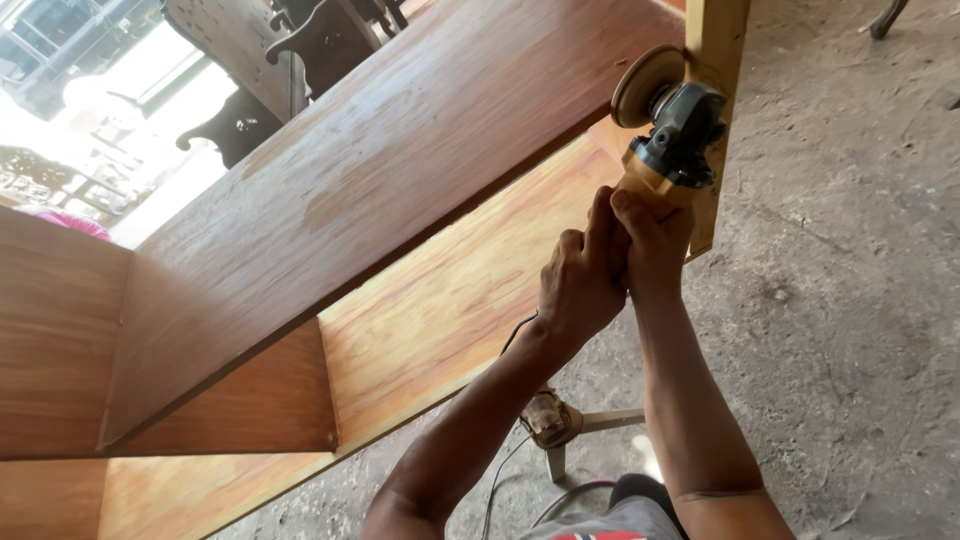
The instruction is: The person uses an angle grinder fitted with a sanding disc to sand the surfaces and edges of a wooden shelf unit, moving the tool along the panels and repositioning around the frame to smooth different sections.
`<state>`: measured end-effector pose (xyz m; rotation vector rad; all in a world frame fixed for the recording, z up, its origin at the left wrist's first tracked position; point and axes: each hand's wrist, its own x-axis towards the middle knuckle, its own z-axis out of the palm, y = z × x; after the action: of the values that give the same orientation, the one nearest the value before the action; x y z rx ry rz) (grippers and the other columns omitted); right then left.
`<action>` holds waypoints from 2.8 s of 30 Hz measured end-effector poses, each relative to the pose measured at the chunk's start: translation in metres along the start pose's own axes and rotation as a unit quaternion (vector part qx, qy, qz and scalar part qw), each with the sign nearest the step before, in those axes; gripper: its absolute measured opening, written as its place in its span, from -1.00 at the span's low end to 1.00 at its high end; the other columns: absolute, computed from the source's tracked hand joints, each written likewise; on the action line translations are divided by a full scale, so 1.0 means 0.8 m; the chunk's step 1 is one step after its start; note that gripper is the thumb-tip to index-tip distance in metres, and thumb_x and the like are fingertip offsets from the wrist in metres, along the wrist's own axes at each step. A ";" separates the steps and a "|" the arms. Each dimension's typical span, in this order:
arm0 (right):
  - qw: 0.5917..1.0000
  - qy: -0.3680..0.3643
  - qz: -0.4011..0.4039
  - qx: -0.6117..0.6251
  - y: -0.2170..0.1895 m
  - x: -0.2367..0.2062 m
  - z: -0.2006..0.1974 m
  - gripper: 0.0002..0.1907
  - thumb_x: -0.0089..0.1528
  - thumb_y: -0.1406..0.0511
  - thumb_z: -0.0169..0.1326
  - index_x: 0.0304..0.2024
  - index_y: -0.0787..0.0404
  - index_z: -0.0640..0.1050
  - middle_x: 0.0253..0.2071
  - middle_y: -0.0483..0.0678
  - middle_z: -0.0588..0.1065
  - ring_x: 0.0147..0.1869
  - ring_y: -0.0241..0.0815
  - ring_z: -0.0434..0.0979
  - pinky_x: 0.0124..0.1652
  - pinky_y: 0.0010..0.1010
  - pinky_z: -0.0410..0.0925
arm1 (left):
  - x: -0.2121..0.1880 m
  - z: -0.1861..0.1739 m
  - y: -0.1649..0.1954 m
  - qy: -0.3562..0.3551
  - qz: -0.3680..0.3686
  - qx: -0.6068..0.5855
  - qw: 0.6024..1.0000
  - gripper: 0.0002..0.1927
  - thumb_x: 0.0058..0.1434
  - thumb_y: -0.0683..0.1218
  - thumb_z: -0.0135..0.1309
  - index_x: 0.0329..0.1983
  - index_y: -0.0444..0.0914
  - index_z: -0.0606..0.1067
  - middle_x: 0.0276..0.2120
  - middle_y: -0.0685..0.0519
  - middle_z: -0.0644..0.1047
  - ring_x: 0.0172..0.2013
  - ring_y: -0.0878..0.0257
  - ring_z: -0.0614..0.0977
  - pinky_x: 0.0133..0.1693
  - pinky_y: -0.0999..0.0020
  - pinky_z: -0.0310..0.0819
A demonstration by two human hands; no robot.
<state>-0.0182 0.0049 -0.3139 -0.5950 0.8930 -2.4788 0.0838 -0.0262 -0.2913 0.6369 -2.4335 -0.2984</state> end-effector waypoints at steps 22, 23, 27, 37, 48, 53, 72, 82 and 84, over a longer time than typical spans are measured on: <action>0.963 -0.152 -0.050 -0.217 0.169 -0.295 0.203 -0.52 0.11 0.36 0.35 0.06 0.32 0.52 -0.05 0.01 0.60 0.02 -0.20 0.64 0.01 -0.36 0.50 | -0.298 -0.147 -0.231 0.166 -0.028 -0.095 0.981 -0.10 0.19 0.00 0.30 0.46 -0.41 0.12 0.06 -0.33 0.53 -0.05 -0.21 0.66 -0.12 0.03 0.64; 0.944 -0.171 -0.060 -0.275 0.166 -0.321 0.212 -0.56 0.11 0.35 0.35 0.02 0.31 0.57 -0.09 0.01 0.62 -0.02 -0.20 0.65 -0.02 -0.36 0.50 | -0.325 -0.163 -0.234 0.176 -0.056 -0.107 0.977 -0.10 0.19 0.00 0.31 0.46 -0.41 0.13 0.07 -0.32 0.54 -0.06 -0.20 0.67 -0.13 0.04 0.65; 0.909 -0.231 -0.043 -0.344 0.127 -0.436 0.263 -0.66 0.15 0.32 0.30 -0.03 0.27 0.62 -0.16 -0.04 0.64 -0.10 -0.23 0.67 -0.07 -0.39 0.51 | -0.438 -0.246 -0.203 0.120 -0.117 -0.131 0.977 -0.17 0.20 -0.08 0.30 0.46 -0.37 0.19 0.02 -0.28 0.54 -0.06 -0.27 0.64 -0.14 0.00 0.61; 0.830 -0.326 -0.008 -0.453 0.074 -0.554 0.431 -0.44 0.15 0.29 0.33 0.12 0.33 0.40 -0.04 0.04 0.55 -0.02 -0.17 0.59 -0.06 -0.35 0.48 | -0.532 -0.445 -0.181 0.193 -0.205 -0.343 0.896 0.13 0.14 -0.03 0.31 0.61 -0.33 -0.12 0.17 -0.37 0.48 0.14 -0.24 0.63 0.08 0.02 0.58; 0.796 -0.390 0.015 -0.463 0.089 -0.564 0.527 -0.49 0.27 0.27 0.26 0.16 0.32 0.37 0.01 0.04 0.52 0.05 -0.18 0.58 0.02 -0.35 0.47 | -0.530 -0.515 -0.214 0.154 -0.293 -0.412 0.849 0.34 -0.07 0.08 0.38 0.59 -0.28 -0.23 0.10 -0.33 0.52 0.09 -0.22 0.61 0.06 0.01 0.53; 0.801 -0.387 0.029 -0.457 0.101 -0.566 0.538 -0.53 0.27 0.27 0.26 0.13 0.32 0.37 -0.01 0.02 0.52 0.01 -0.22 0.58 -0.01 -0.37 0.49 | -0.531 -0.536 -0.227 0.125 -0.318 -0.432 0.835 0.31 -0.03 0.06 0.31 0.61 -0.25 -0.26 0.05 -0.29 0.54 0.05 -0.13 0.65 0.05 0.07 0.56; 0.792 -0.386 0.016 -0.473 0.114 -0.562 0.533 -0.54 0.24 0.29 0.27 0.09 0.33 0.40 -0.05 0.02 0.55 -0.02 -0.23 0.59 -0.02 -0.37 0.49 | -0.532 -0.522 -0.225 0.187 -0.302 -0.430 0.830 0.26 -0.01 -0.03 0.29 0.60 -0.27 -0.26 0.03 -0.29 0.56 0.04 -0.12 0.67 0.03 0.09 0.60; 0.812 -0.304 0.035 -0.497 0.061 -0.498 0.469 -0.55 0.25 0.26 0.26 0.08 0.31 0.42 -0.07 -0.01 0.55 -0.04 -0.22 0.59 -0.07 -0.38 0.49 | -0.464 -0.493 -0.180 0.041 -0.304 -0.448 0.840 0.18 -0.01 -0.04 0.22 0.58 -0.19 -0.21 -0.04 -0.31 0.57 -0.03 -0.20 0.66 -0.06 0.00 0.57; 0.811 -0.282 0.027 -0.513 0.047 -0.476 0.452 -0.56 0.25 0.27 0.26 0.08 0.32 0.43 -0.07 0.00 0.55 -0.04 -0.21 0.60 -0.06 -0.38 0.49 | -0.442 -0.477 -0.167 0.025 -0.294 -0.425 0.856 0.20 0.01 -0.04 0.24 0.58 -0.19 -0.24 0.01 -0.32 0.52 -0.01 -0.22 0.62 -0.05 -0.05 0.55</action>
<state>0.4913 0.0054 -0.1792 -1.4953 1.8765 -1.3940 0.6128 0.0144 -0.2096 0.9092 -1.7070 -1.4710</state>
